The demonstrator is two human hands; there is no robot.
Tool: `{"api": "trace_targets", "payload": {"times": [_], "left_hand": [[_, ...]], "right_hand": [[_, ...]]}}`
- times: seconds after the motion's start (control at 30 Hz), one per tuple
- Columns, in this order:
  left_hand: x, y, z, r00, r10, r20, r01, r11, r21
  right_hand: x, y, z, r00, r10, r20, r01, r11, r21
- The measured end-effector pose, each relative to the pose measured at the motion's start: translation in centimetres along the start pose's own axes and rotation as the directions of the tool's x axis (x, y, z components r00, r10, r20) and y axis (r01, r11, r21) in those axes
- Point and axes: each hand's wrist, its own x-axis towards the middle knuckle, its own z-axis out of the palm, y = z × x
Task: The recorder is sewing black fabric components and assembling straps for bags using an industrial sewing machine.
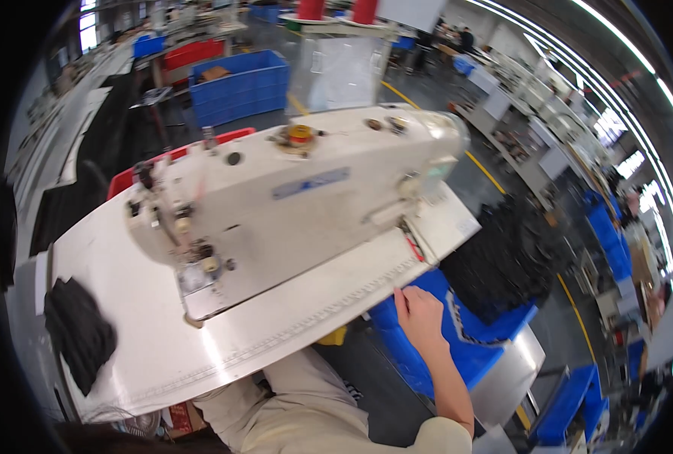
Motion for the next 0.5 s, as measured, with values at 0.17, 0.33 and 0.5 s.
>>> {"api": "trace_targets", "payload": {"times": [0.17,0.33,0.5], "left_hand": [[-9.7,-6.9,11.2,0.962,-0.221,-0.161,0.105,0.842,-0.529],[-17.9,-2.4,25.2,0.771,-0.530,-0.351,0.098,0.645,-0.758],[-19.6,3.6,23.1,-0.047,-0.656,-0.753,-0.249,0.738,-0.628]], "right_hand": [[0.0,-10.0,4.0,0.864,-0.496,0.081,0.448,0.833,0.324],[-2.2,-21.7,6.7,0.465,-0.879,0.108,0.727,0.449,0.519],[-4.6,-24.5,8.1,0.225,-0.907,0.357,0.854,0.359,0.376]]}}
